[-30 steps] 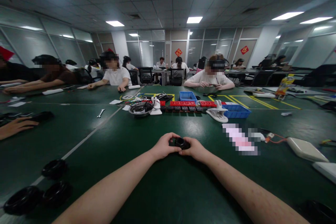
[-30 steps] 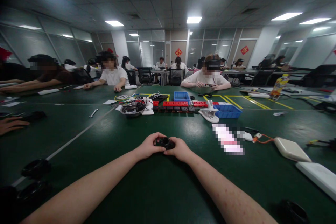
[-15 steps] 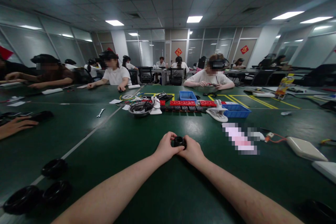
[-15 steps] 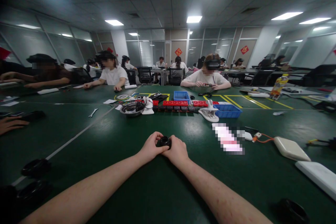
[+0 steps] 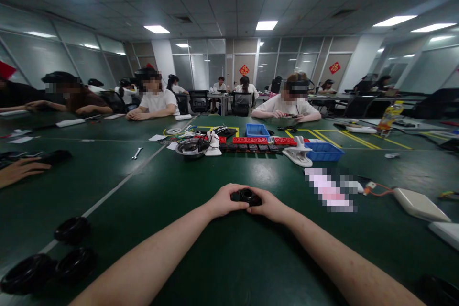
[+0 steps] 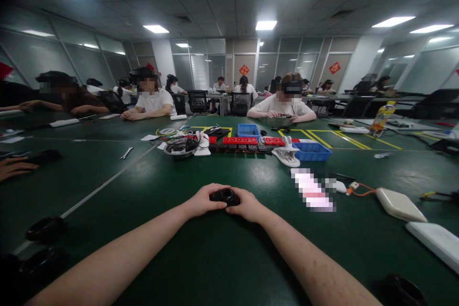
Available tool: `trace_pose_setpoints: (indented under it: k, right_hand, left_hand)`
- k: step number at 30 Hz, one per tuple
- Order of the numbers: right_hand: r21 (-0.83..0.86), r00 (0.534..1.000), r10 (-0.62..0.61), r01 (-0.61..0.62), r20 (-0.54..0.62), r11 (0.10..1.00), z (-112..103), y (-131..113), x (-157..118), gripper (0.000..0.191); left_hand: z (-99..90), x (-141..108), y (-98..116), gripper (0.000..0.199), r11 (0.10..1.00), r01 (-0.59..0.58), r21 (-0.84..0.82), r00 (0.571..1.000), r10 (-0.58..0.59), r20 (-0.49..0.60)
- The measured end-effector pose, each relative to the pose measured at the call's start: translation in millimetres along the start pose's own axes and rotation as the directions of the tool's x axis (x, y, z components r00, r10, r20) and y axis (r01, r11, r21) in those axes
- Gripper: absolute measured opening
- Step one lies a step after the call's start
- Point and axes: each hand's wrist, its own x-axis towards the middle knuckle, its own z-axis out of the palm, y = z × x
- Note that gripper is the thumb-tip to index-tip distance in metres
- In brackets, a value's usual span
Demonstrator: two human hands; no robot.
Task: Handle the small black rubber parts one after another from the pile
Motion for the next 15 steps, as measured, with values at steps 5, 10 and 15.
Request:
trace_pose_setpoints:
  k: [5, 10, 15]
  right_hand:
    - [0.010, 1.000, 0.025, -0.025, 0.001, 1.000, 1.8, 2.6, 1.1, 0.048]
    - [-0.011, 0.998, 0.066, -0.066, 0.008, 0.998, 1.9, 2.0, 1.8, 0.038]
    - [-0.065, 0.993, 0.112, -0.114, -0.040, 0.991, 2.4, 2.2, 2.2, 0.036]
  left_hand:
    - [1.9, -1.4, 4.5, 0.045, 0.999, 0.038, 0.021, 0.999, -0.038, -0.022]
    - [2.9, -1.1, 5.8, 0.044, 0.997, 0.051, 0.065, 0.997, -0.048, -0.058]
    - [4.2, -1.0, 5.1, 0.044, 0.992, 0.065, 0.105, 0.994, -0.055, -0.090]
